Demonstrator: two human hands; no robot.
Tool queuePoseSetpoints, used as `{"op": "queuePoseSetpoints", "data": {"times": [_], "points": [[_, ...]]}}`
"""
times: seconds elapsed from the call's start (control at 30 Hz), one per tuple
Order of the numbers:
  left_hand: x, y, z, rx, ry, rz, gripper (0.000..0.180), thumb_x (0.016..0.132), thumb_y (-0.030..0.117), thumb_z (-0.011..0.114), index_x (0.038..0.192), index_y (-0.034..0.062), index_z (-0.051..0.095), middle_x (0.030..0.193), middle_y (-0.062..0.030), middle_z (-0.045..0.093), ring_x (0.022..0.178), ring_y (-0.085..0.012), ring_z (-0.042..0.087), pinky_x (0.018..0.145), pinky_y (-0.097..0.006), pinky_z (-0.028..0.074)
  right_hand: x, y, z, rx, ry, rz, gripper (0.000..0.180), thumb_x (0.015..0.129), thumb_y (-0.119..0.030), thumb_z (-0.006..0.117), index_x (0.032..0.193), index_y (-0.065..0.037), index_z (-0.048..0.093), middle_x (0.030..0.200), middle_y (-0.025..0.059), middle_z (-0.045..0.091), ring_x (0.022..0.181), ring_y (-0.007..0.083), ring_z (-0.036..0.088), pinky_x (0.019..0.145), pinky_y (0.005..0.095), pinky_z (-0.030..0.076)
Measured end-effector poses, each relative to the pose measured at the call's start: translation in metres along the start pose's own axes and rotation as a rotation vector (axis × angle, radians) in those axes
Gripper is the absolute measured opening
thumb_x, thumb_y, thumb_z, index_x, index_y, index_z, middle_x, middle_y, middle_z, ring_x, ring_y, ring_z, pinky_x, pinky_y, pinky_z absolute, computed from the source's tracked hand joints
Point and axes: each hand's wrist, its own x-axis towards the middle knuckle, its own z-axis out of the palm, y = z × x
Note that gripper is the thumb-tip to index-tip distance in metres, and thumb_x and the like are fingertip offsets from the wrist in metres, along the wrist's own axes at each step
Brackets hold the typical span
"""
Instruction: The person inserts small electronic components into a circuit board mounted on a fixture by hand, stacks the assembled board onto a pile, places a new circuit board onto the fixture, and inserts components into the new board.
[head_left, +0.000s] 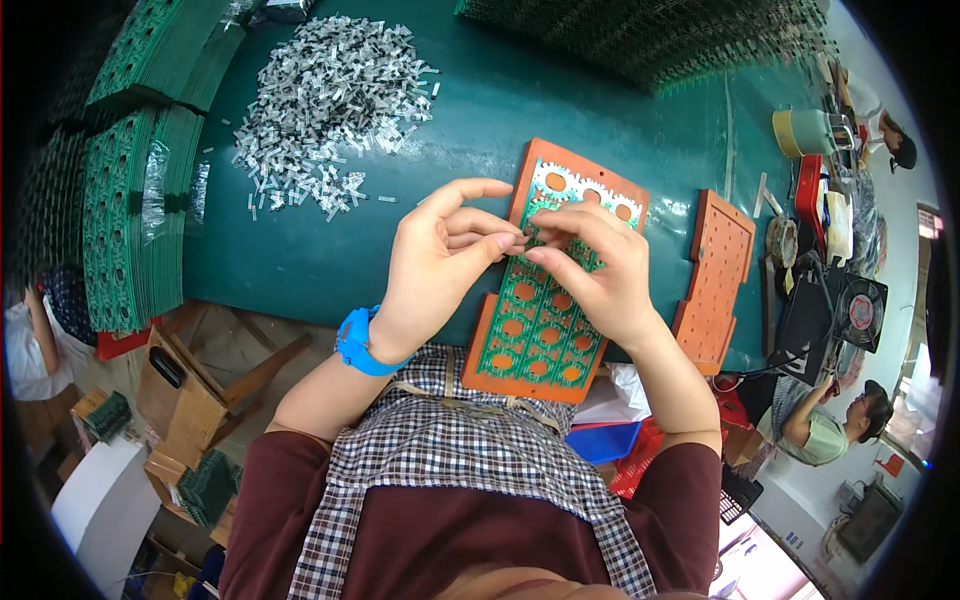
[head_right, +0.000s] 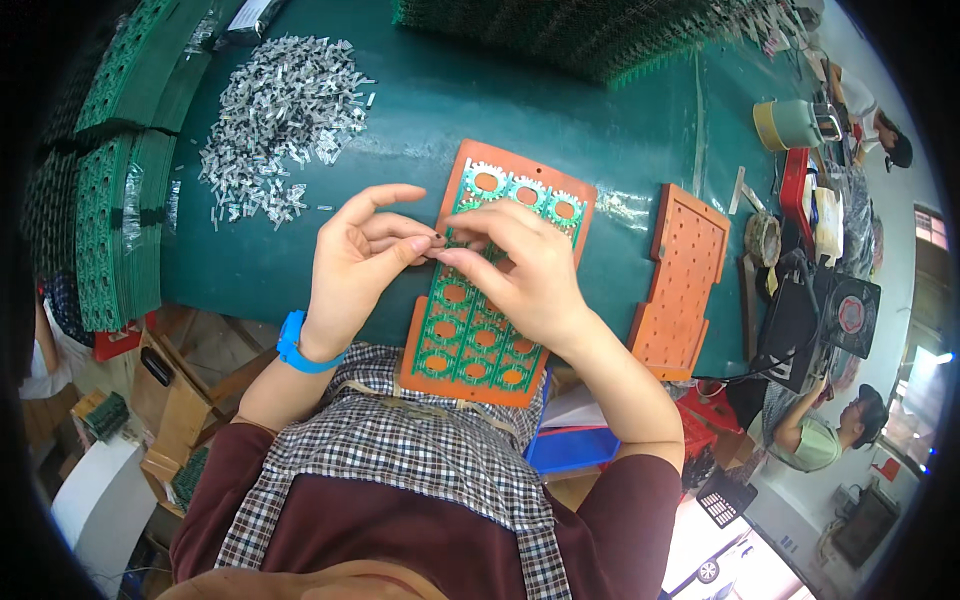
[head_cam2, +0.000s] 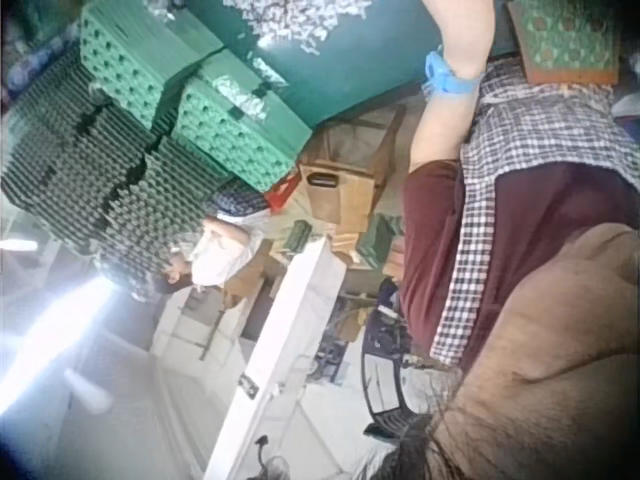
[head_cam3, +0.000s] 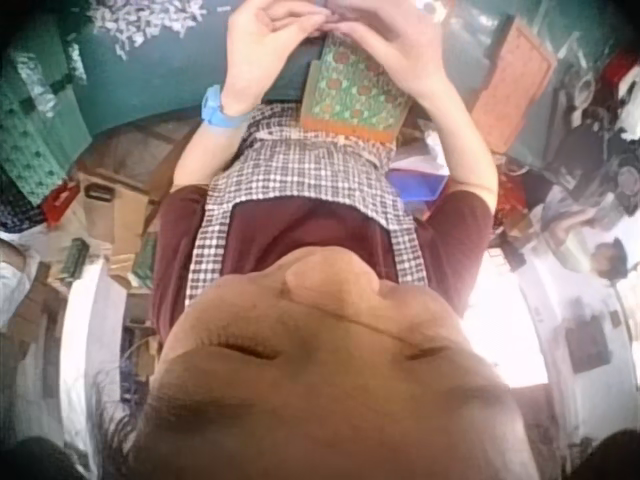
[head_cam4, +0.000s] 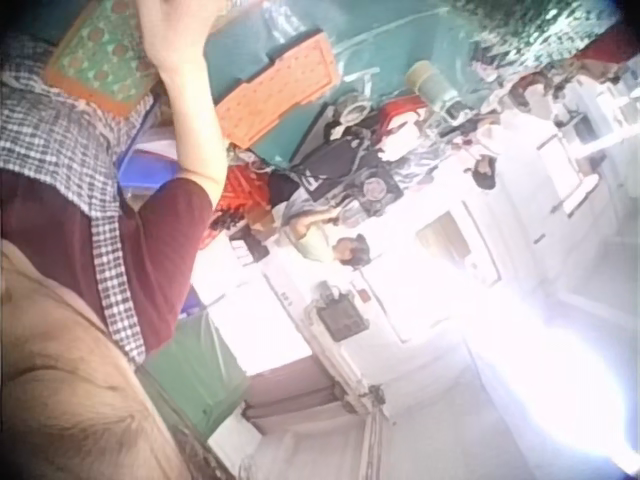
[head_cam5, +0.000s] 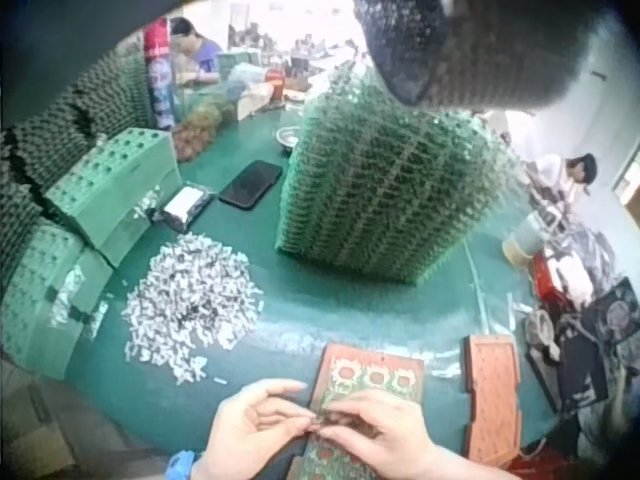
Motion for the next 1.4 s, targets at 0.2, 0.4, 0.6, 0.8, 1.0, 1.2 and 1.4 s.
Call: {"op": "queuePoseSetpoints", "data": {"times": [0.2,0.4,0.6,0.8,1.0,1.2,1.4], "points": [[-0.002,-0.006,0.003,0.065,0.005,0.044,0.035,0.087,-0.005,0.061,0.122,-0.0015,0.053,0.095,-0.0127,0.069,0.086,-0.0136,0.067,0.077,-0.022,0.054,0.006,0.006,0.007,-0.029,-0.029,-0.048,0.015,0.079,-0.007,0.07,0.092,-0.003,0.065,0.083,0.0083,0.062,0.07,0.017,0.062,0.059,0.0287,0.049],[0.007,0.005,-0.023,1.339,0.241,0.491,0.033,0.073,0.017,0.074,0.102,0.0071,0.061,0.099,-0.0089,0.052,0.093,-0.0271,0.049,0.081,-0.04,0.037,0.037,0.037,-0.017,-0.227,0.003,0.077,0.008,0.087,-0.007,0.059,0.088,0.001,0.06,0.081,0.0134,0.058,0.075,0.0287,0.06,0.068,0.0371,0.047],[0.014,-0.003,-0.04,1.335,0.254,0.433,0.016,0.076,0.01,0.071,0.089,0.0074,0.062,0.09,-0.0053,0.054,0.088,-0.0249,0.05,0.077,-0.036,0.036,0.046,0.041,-0.018,-0.337,-0.059,0.056,0.007,0.087,-0.006,0.057,0.087,0.001,0.057,0.084,0.0139,0.056,0.084,0.0326,0.057,0.074,0.0391,0.046],[0.016,-0.003,-0.039,1.339,0.217,0.463,0.012,0.077,0.009,0.069,0.085,0.0066,0.06,0.088,-0.0054,0.054,0.086,-0.0252,0.051,0.077,-0.038,0.036,0.046,0.044,-0.018,-0.358,-0.06,0.028,0.006,0.088,-0.005,0.056,0.088,0.0,0.056,0.084,0.0125,0.055,0.08,0.0292,0.056,0.071,0.036,0.045],[0.019,-0.006,-0.036,1.418,0.203,0.568,0.013,0.077,0.005,0.069,0.085,0.006,0.059,0.085,-0.0054,0.053,0.084,-0.0262,0.05,0.075,-0.037,0.038,0.043,0.045,-0.012,-0.385,-0.012,0.014,0.005,0.088,-0.005,0.057,0.089,0.0,0.057,0.084,0.012,0.056,0.079,0.0289,0.057,0.071,0.0361,0.046],[0.012,0.0,-0.032,0.849,0.15,0.422,0.01,0.079,-0.002,0.066,0.086,0.0016,0.06,0.081,-0.0062,0.062,0.072,-0.0181,0.062,0.067,-0.029,0.05,0.03,0.051,-0.005,-0.509,0.095,-0.109,0.01,0.083,-0.006,0.061,0.092,-0.003,0.063,0.088,0.0097,0.06,0.083,0.0289,0.059,0.071,0.0395,0.048],[0.004,0.002,-0.023,0.072,0.06,0.056,0.02,0.089,-0.003,0.06,0.108,-0.0026,0.055,0.089,-0.0093,0.066,0.079,-0.0124,0.065,0.071,-0.023,0.052,0.023,0.034,-0.003,-0.87,0.067,-0.296,0.026,0.077,-0.004,0.065,0.103,-0.002,0.064,0.097,0.0082,0.061,0.086,0.026,0.06,0.071,0.0372,0.048]]}}
